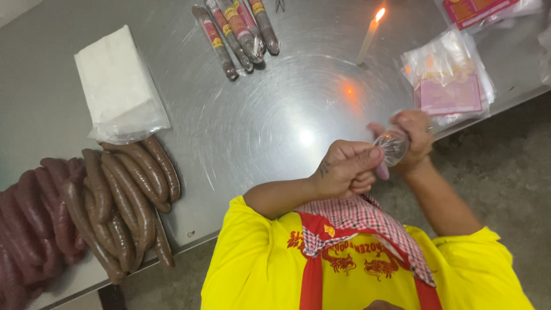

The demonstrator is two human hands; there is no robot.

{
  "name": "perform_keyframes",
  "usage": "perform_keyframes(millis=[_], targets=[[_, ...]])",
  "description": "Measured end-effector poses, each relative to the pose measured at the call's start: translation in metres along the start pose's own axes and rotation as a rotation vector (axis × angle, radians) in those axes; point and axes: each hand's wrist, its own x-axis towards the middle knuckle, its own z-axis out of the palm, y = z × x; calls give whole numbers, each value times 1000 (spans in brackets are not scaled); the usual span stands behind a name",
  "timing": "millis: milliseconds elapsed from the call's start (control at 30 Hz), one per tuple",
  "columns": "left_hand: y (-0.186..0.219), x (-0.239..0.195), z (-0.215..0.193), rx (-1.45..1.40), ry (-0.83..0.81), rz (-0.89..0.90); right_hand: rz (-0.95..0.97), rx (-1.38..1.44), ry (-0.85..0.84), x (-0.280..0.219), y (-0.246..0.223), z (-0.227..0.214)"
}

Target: The person places a label on plastic film, rolls a sausage into the film, and seals the ends of the plastic by hand using a candle flame.

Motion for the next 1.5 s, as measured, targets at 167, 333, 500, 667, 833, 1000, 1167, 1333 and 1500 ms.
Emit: perform_keyframes(millis=[167,333,500,667,833,1000,1167,1333,1500], targets=[[31,-10,9,355,-348,-15,161,620,-589,2,2,-25],[29,-7,11,61,-254,-11,344,1054,-1067,9,23,-23],[19,-11,10,12,-42,74,-33,-79,194,10,21,14],[44,6,-30,316,-270,278,200,95,134,14,5,7],[39,21,-44,72,-252,87,474,1063,-882,16,42,-13],[29,40,-34,-262,412,176,618,-315,96,4,50,28],[54,48,-61,123,-170,262,316,208,123,-3,20,12],[46,80,-105,-42,-456,94,572,1181,-846,11,39,-25],[83,137,-141,1063,254,299,882,83,-246,15,47,-35]])
